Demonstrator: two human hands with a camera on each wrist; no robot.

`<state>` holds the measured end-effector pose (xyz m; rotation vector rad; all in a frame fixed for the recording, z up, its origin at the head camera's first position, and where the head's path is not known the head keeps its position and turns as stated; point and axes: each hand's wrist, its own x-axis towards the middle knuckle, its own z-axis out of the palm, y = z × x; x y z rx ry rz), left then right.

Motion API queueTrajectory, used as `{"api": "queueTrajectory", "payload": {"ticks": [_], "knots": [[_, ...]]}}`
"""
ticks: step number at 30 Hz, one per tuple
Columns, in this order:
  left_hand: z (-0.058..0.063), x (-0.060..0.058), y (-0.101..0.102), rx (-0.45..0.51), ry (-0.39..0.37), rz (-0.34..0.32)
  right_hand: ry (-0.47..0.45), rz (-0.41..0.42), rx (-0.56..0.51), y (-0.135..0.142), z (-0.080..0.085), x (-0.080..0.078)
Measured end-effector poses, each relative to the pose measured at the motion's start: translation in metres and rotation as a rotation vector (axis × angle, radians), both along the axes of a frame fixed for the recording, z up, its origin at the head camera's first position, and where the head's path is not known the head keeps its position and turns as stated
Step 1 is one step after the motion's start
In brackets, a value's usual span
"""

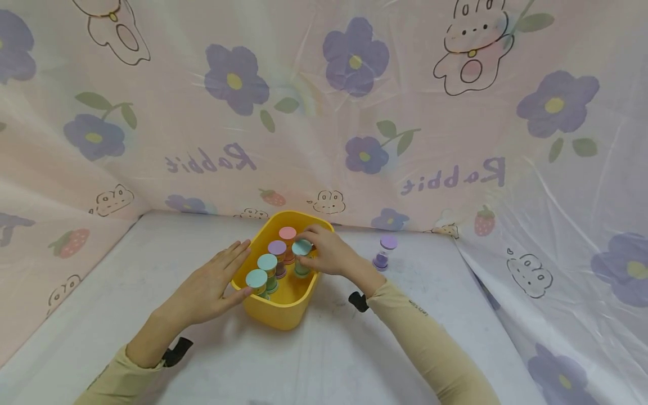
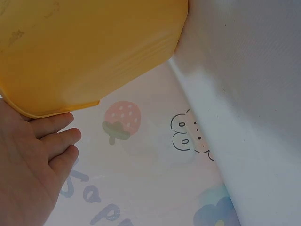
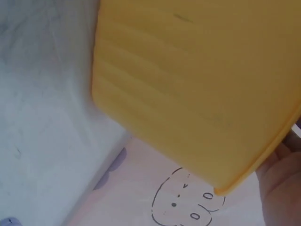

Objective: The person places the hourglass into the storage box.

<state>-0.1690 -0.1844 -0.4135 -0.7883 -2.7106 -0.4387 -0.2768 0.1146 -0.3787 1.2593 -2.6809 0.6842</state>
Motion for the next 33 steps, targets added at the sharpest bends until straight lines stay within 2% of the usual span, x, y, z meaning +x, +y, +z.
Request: {"api": "queueTrajectory", "payload": {"ticks": [11, 20, 28, 33], "knots": [[-0.001, 0.0, 0.0, 0.006, -0.004, -0.002, -0.146, 0.058, 0.117, -0.006, 0.012, -0.011], [-0.002, -0.001, 0.0, 0.002, 0.004, -0.004, -0.178, 0.049, 0.193, -0.011, 0.016, -0.017], [0.0, 0.0, 0.0, 0.004, -0.004, 0.002, -0.203, 0.067, 0.215, -0.015, 0.014, -0.022], [0.0, 0.0, 0.0, 0.005, -0.007, 0.004, -0.225, 0.049, 0.225, -0.016, 0.014, -0.022]]}}
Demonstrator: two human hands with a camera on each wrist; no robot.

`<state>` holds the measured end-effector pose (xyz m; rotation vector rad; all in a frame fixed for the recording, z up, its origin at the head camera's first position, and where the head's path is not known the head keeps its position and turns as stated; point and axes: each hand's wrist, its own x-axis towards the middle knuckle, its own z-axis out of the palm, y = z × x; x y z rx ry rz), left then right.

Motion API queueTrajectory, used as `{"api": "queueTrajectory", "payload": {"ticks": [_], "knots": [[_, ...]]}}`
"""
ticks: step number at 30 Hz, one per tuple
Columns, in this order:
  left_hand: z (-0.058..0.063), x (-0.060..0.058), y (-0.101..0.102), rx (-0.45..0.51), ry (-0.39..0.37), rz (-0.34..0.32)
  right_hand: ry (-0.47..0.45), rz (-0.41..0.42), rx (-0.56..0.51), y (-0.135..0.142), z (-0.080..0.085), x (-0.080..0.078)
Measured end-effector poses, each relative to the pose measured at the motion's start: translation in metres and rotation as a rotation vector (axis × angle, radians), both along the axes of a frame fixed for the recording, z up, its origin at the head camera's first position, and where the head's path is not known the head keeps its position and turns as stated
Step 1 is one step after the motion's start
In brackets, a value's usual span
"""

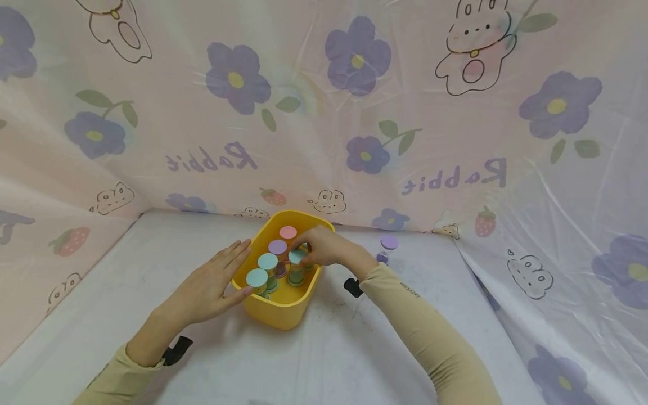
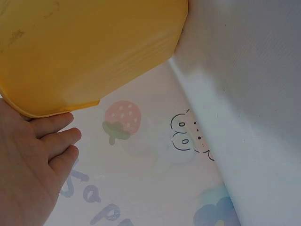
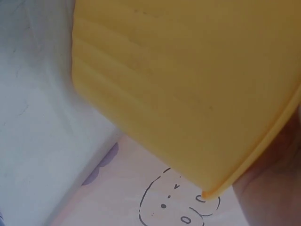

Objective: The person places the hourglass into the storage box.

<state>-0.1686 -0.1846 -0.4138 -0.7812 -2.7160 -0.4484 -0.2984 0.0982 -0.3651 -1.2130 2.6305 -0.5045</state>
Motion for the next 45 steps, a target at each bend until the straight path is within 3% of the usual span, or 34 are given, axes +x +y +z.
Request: {"api": "queueTrajectory", "payload": {"ticks": [10, 19, 25, 35, 45], "knots": [[-0.001, 0.0, 0.0, 0.002, 0.003, -0.009, -0.015, -0.016, 0.033, 0.0, 0.003, 0.005], [0.0, -0.001, -0.001, 0.009, 0.001, -0.012, -0.03, -0.025, -0.101, 0.007, 0.003, 0.011], [-0.002, -0.003, -0.001, 0.003, 0.014, -0.012, 0.064, 0.005, -0.247, 0.014, -0.003, 0.015], [-0.002, -0.002, -0.001, 0.001, 0.011, -0.009, 0.223, -0.059, -0.512, 0.028, -0.009, 0.026], [-0.002, -0.001, 0.0, -0.002, 0.002, -0.005, 0.4, -0.085, -0.73, 0.045, -0.022, 0.022]]}}
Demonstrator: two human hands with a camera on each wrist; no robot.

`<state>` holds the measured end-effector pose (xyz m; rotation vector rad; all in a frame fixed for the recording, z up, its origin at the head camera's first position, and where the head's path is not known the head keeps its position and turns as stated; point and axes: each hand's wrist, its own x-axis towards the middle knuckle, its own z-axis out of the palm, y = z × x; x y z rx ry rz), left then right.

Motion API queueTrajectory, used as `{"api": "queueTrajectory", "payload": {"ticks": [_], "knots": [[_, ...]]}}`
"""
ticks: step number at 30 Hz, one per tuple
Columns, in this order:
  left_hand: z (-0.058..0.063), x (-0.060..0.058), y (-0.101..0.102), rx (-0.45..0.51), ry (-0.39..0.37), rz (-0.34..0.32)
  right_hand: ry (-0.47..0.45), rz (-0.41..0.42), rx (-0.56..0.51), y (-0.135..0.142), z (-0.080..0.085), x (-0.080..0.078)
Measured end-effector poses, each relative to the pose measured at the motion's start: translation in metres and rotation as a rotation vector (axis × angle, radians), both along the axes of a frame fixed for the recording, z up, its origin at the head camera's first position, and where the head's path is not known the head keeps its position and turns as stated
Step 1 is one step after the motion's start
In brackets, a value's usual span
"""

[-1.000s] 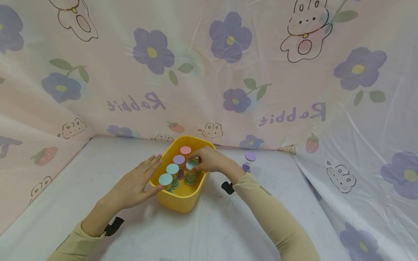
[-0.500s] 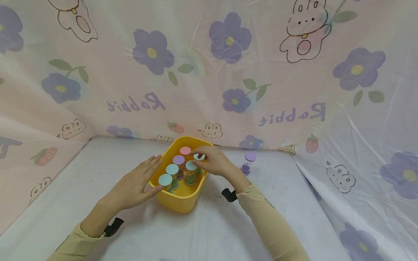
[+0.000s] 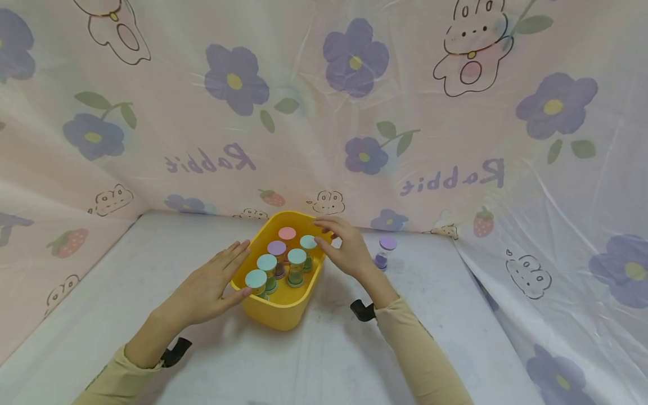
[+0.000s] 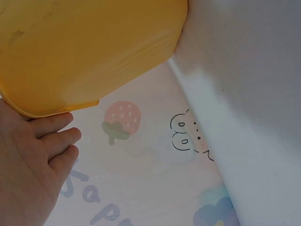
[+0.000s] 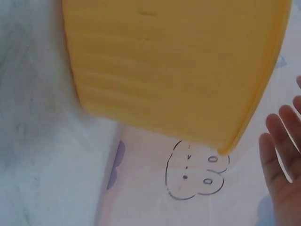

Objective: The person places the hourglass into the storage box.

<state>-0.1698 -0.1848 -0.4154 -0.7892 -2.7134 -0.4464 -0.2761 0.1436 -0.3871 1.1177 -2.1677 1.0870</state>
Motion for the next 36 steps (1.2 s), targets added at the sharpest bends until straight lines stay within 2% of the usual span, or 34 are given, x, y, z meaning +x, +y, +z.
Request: {"api": "queueTrajectory", "payload": {"ticks": [8, 17, 29, 36], "knots": [[0.0, 0.0, 0.0, -0.003, 0.005, 0.001, 0.032, -0.141, -0.079, 0.022, -0.007, -0.002], [0.0, 0.0, 0.0, 0.002, 0.005, -0.001, 0.044, -0.243, -0.158, 0.055, -0.016, -0.006], [0.001, 0.0, 0.0, -0.001, 0.008, -0.004, -0.035, -0.417, -0.095, 0.098, -0.03, -0.01], [0.001, 0.0, 0.0, 0.001, 0.006, -0.005, -0.095, -0.464, -0.034, 0.121, -0.043, -0.014]]}}
